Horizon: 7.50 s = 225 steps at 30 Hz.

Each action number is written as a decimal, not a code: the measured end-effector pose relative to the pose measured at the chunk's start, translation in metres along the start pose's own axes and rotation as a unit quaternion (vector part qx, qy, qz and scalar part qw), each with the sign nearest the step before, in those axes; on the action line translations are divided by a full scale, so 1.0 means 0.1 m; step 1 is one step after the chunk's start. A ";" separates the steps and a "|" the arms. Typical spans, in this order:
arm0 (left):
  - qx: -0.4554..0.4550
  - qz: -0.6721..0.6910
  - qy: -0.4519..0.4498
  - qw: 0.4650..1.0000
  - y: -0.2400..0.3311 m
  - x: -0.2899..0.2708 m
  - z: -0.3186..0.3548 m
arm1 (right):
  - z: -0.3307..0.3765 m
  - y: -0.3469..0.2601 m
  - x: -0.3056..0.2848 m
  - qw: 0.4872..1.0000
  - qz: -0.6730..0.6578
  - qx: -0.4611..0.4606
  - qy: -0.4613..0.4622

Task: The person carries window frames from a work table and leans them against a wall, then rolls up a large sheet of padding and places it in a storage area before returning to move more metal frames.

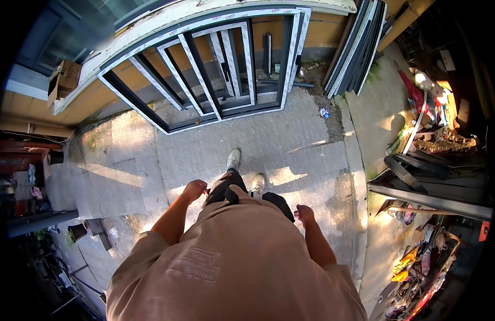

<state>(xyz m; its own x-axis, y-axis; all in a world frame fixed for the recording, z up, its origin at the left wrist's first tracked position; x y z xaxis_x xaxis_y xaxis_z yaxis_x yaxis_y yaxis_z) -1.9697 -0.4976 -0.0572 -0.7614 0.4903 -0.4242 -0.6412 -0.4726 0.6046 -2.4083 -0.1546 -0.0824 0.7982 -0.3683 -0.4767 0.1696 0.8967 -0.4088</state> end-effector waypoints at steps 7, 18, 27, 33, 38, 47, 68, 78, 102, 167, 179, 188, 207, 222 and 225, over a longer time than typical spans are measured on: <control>0.050 -0.057 0.003 0.997 0.58 -0.24 -0.58 | -0.76 0.47 0.42 0.980 0.086 -0.178 0.005; 0.215 -0.167 0.136 0.953 2.55 -1.54 -1.71 | -0.36 -0.46 0.51 0.997 -0.052 0.047 -0.017; 0.395 -0.238 0.320 0.828 4.69 -2.60 -2.41 | -0.14 -1.33 0.68 0.991 -0.118 0.057 0.041; 0.467 -0.257 0.455 0.713 5.57 -2.91 -2.62 | 0.08 -1.55 0.78 0.987 -0.132 0.055 0.068; 0.393 -0.310 0.436 0.748 5.61 -2.84 -2.88 | 0.30 -1.40 0.86 0.990 -0.097 0.077 0.070; 0.451 -0.306 0.467 0.696 5.21 -2.71 -1.88 | 0.29 -1.08 0.86 0.996 -0.063 0.061 0.036; 0.469 -0.348 0.219 0.782 2.30 -1.16 0.93 | 0.95 1.12 0.59 0.999 0.008 0.039 0.000; 0.496 -0.279 0.266 0.778 1.40 -0.72 1.37 | 0.99 1.29 0.33 0.997 -0.015 0.068 0.031; 0.470 -0.345 0.128 0.802 0.69 -0.32 1.29 | 0.63 -0.27 0.50 0.998 0.060 -0.019 -0.004; 0.476 -0.349 0.101 0.801 0.75 -0.27 1.27 | 0.67 -0.36 0.74 0.997 0.082 -0.005 -0.003; 0.491 -0.359 0.124 0.784 0.87 -0.33 1.22 | 0.62 -0.30 0.80 0.998 0.062 -0.009 -0.013; 0.512 -0.346 0.123 0.777 1.29 -0.54 1.10 | 0.54 -0.59 0.94 0.997 0.067 -0.006 -0.021; 0.465 -0.322 0.022 0.824 3.89 -1.80 -0.26 | 0.35 -1.32 1.03 0.998 -0.040 0.015 0.035; 0.491 -0.343 0.073 0.797 4.94 -2.36 -1.51 | 0.93 -0.62 1.00 0.987 -0.104 0.070 0.100; 0.509 -0.333 0.085 0.789 5.05 -2.44 -1.66 | 0.99 -0.55 1.04 0.986 -0.106 0.086 0.092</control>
<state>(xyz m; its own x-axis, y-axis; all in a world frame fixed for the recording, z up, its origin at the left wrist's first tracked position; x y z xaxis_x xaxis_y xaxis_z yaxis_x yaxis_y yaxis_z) -2.1239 -0.9776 0.2395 -0.3445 0.2364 -0.9086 -0.5617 0.7236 0.4012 -2.2772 -0.2184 -0.0325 0.6188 -0.5765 -0.5336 0.4302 0.8170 -0.3839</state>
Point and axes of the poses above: each hand's wrist, its own z-axis away from the middle knuckle, its own x-axis out of the palm, y = z × x, the point moved 9 cm from there along -z, towards the middle knuckle, and after that the axes turned 14 degrees about y, right-handed, at the moved point
